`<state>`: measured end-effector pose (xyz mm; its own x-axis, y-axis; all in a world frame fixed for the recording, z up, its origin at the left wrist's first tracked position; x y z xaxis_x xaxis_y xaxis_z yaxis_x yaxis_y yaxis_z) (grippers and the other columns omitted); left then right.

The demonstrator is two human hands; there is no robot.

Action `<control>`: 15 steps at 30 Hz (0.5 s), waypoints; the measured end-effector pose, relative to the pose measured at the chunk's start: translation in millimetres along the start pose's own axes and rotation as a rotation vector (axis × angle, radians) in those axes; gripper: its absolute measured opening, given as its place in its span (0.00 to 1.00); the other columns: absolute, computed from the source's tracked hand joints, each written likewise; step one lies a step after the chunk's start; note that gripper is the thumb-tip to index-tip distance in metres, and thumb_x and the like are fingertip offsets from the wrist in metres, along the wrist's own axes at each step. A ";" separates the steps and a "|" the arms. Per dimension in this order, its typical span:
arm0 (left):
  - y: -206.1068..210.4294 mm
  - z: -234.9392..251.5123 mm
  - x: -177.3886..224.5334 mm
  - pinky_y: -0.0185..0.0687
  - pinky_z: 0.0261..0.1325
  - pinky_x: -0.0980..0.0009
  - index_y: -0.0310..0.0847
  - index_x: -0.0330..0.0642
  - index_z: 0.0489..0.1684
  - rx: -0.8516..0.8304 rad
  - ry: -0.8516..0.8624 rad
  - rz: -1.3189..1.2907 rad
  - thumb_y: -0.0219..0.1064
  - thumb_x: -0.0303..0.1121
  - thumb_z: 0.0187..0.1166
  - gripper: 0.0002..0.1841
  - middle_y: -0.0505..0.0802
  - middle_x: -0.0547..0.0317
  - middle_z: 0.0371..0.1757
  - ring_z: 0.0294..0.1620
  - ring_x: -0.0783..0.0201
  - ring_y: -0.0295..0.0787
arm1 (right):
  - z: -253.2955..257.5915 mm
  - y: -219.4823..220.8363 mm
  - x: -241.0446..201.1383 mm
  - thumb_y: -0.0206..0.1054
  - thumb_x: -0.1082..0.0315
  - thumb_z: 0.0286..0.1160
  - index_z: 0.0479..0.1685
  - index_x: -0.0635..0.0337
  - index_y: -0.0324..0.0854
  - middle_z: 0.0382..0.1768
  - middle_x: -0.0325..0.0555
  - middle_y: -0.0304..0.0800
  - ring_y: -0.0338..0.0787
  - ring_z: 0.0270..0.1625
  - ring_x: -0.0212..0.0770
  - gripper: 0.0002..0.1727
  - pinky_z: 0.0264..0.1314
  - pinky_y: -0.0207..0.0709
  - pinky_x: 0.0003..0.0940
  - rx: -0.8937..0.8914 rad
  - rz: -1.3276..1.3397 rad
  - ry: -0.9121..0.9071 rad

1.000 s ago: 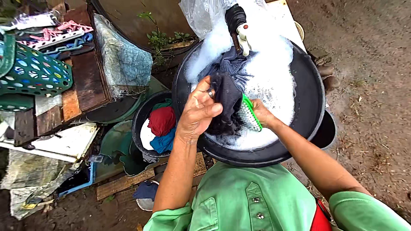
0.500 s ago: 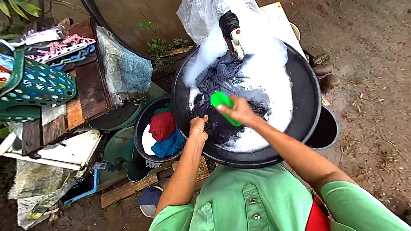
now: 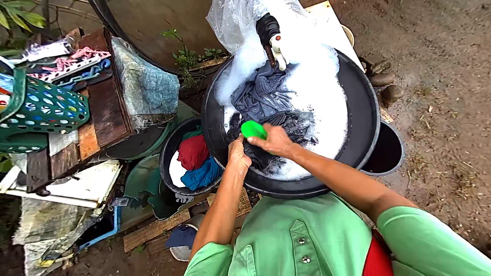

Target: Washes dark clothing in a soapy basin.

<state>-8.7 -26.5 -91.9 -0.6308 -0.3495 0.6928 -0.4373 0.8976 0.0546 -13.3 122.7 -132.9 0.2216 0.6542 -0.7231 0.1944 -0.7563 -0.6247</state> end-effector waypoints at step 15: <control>36.5 -6.0 14.4 0.78 0.69 0.39 0.81 0.24 0.61 -0.378 0.853 1.306 0.61 0.31 0.88 0.16 0.88 0.26 0.60 0.63 0.33 0.86 | 22.9 -101.1 76.9 0.67 0.46 0.83 0.48 0.79 0.84 0.50 0.76 0.88 0.89 0.58 0.71 0.33 0.61 0.75 0.70 0.387 0.085 0.360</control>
<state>-29.9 2.8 -75.6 0.1532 0.8016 0.5779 0.3459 0.5043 -0.7912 -37.8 249.5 -132.1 0.5482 0.4982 -0.6717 -0.1903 -0.7078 -0.6803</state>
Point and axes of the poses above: each hand's wrist, its own z-axis towards the middle knuckle, its own y-axis out of the palm, x = y × z, the point moved 2 cm from there along z, towards the middle knuckle
